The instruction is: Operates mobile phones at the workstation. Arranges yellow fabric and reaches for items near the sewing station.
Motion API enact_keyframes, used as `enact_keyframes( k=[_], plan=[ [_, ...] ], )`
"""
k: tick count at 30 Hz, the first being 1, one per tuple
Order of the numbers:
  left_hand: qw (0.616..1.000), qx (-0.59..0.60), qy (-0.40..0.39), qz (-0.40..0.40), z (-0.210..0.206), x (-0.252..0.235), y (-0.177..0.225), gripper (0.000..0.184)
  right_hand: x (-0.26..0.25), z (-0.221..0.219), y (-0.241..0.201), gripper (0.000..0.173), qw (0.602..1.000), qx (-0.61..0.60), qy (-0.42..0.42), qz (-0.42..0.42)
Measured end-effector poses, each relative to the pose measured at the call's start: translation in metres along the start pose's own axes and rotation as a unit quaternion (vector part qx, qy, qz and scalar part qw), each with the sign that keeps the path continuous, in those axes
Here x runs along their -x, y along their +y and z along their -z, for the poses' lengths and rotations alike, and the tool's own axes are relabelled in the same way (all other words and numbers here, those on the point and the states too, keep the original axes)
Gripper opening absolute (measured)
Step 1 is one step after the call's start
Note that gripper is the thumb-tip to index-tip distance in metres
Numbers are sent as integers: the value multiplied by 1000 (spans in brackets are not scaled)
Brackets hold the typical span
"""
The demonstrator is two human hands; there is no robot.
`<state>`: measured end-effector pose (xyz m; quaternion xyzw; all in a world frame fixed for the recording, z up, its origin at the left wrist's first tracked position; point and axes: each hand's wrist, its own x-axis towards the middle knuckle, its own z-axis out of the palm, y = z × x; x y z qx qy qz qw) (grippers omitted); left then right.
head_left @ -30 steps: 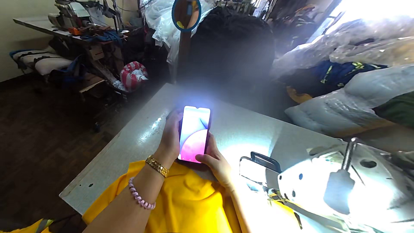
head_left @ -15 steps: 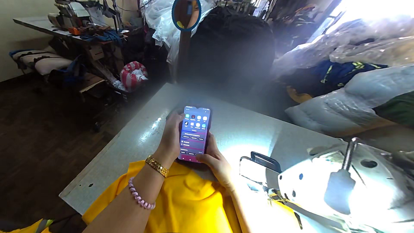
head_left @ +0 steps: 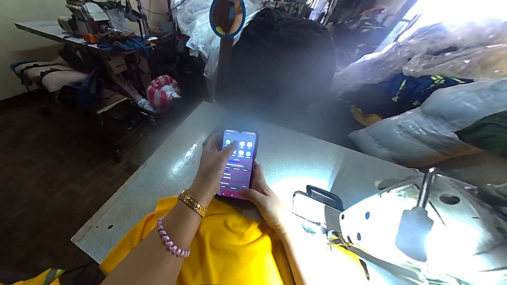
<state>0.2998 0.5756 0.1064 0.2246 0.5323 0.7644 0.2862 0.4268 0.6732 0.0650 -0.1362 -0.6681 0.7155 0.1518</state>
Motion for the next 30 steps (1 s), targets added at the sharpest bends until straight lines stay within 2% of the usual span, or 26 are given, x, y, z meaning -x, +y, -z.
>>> enact_keyframes(
  k=[7, 12, 30],
  plan=[
    [1000, -16, 1, 6, 2, 0, 1, 31, 0, 0, -1, 88, 1000, 2, 2, -1],
    [1000, -12, -6, 17, 6, 0, -1, 42, 0, 0, 0, 88, 1000, -3, -4, 4],
    [1000, 1, -16, 21, 7, -1, -2, 47, 0, 1, 0, 84, 1000, -1, -1, 3]
  ],
)
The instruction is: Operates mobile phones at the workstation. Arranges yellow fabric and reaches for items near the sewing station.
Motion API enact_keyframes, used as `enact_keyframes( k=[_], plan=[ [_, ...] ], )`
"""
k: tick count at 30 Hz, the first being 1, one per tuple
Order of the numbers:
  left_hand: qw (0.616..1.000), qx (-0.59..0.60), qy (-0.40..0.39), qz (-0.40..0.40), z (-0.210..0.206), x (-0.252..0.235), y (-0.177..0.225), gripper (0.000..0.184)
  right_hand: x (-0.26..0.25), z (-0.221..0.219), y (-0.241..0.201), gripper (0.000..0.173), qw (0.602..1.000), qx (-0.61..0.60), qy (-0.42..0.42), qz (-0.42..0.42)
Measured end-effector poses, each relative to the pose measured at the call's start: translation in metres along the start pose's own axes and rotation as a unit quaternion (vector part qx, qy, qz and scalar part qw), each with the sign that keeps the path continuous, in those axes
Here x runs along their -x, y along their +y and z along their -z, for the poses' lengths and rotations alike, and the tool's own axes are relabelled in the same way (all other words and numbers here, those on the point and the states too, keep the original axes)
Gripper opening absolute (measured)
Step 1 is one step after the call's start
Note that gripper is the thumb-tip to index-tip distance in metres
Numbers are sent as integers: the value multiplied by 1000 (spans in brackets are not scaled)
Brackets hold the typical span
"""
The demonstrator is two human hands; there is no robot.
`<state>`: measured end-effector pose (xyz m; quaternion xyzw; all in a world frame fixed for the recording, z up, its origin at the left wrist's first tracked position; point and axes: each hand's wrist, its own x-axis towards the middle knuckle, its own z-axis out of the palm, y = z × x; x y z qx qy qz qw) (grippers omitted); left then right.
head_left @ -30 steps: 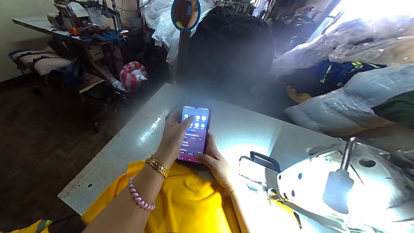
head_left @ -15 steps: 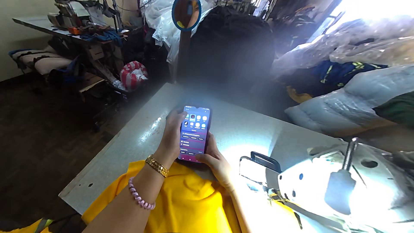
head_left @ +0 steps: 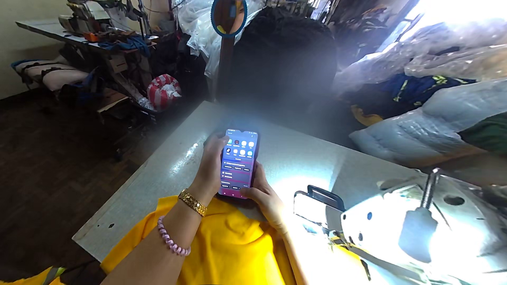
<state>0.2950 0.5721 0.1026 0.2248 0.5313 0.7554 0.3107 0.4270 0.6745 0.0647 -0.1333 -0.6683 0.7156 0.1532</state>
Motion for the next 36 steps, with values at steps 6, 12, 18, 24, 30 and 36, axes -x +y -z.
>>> enact_keyframes(
  k=[6, 12, 18, 24, 30, 36],
  plan=[
    [1000, -16, 24, 5, -1, 0, -3, 50, 1, -1, -1, 90, 1000, 18, 11, -1],
    [1000, -19, 24, -1, -1, 1, -2, 49, 0, -1, 0, 89, 1000, 7, 8, 3],
    [1000, -12, 28, 3, -1, 0, -2, 47, 1, -1, -1, 91, 1000, 6, 11, -1],
    [1000, -10, 28, 2, -2, 1, 0, 48, 1, -1, -2, 92, 1000, 11, 12, -8],
    [1000, -10, 29, -1, -2, 0, -1, 48, 1, -1, -2, 92, 1000, 14, 10, -3],
    [999, -20, 25, -7, -1, 1, -2, 48, 1, -1, -2, 91, 1000, 16, 9, -3]
  ],
)
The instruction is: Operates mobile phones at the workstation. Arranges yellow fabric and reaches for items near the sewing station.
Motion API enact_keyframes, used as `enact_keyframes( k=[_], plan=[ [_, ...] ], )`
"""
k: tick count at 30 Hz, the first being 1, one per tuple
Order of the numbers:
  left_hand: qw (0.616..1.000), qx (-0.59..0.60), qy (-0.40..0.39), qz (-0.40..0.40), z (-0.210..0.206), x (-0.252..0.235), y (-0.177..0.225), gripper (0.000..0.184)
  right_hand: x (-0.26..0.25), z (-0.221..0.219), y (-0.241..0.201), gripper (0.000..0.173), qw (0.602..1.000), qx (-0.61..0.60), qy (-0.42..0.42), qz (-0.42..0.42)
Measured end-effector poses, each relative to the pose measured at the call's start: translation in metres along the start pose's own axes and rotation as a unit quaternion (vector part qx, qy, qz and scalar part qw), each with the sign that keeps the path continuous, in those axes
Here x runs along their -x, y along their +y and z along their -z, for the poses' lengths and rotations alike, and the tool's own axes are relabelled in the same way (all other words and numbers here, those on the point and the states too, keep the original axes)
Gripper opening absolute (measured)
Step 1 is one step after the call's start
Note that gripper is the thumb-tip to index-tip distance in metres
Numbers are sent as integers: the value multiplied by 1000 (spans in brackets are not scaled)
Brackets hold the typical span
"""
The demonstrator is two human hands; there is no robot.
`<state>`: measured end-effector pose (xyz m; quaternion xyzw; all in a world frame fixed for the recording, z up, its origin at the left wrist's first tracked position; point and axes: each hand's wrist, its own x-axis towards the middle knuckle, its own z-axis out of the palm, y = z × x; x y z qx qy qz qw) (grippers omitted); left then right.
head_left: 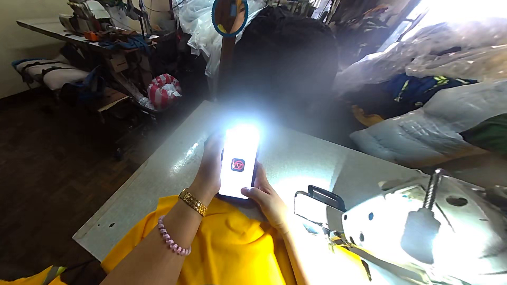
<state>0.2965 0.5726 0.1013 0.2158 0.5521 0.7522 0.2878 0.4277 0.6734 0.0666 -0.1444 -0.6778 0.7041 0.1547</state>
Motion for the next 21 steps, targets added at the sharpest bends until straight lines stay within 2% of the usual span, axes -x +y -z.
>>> enact_keyframes(
  k=[21],
  plan=[
    [1000, 14, 4, 5, -1, -1, 2, 46, -1, 1, 1, 93, 1000, -9, -1, -1]
  ],
)
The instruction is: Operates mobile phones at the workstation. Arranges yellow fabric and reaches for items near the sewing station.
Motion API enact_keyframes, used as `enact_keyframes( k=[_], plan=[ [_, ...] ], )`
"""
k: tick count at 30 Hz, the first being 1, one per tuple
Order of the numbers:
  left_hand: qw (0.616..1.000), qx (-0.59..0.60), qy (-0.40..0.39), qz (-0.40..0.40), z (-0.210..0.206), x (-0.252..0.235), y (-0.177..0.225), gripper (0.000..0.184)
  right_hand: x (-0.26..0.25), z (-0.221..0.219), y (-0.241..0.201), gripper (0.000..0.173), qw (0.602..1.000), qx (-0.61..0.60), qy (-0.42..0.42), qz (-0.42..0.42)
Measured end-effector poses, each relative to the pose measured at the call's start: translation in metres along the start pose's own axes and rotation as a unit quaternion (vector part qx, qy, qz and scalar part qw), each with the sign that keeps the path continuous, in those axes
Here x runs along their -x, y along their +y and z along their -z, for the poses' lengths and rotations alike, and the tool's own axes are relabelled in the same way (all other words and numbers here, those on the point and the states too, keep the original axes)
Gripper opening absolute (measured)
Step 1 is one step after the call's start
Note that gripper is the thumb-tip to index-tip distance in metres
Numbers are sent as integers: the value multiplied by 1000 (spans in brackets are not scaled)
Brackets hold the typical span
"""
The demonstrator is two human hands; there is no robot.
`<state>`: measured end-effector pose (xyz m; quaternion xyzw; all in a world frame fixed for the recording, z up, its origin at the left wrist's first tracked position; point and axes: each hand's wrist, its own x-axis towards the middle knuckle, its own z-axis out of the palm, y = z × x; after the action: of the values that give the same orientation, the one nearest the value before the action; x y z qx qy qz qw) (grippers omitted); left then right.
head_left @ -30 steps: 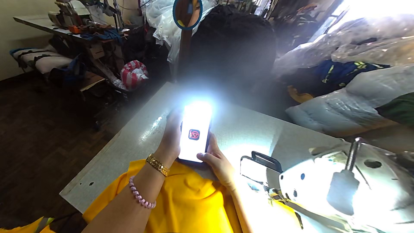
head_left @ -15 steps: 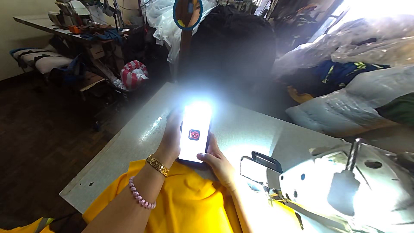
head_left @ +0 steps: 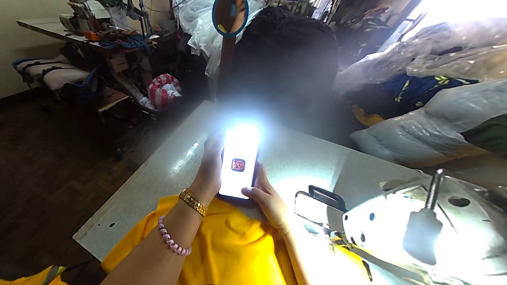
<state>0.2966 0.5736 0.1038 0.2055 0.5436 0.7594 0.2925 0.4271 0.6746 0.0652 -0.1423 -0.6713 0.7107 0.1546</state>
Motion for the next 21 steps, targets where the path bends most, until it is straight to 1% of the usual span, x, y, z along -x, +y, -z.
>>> enact_keyframes(
  k=[10, 21],
  plan=[
    [1000, 4, 9, 13, -1, 1, 1, 49, 0, 0, -1, 91, 1000, 10, -1, 2],
    [1000, 9, 13, 17, -2, 0, 2, 49, 0, 0, 0, 93, 1000, 10, 2, -4]
  ],
)
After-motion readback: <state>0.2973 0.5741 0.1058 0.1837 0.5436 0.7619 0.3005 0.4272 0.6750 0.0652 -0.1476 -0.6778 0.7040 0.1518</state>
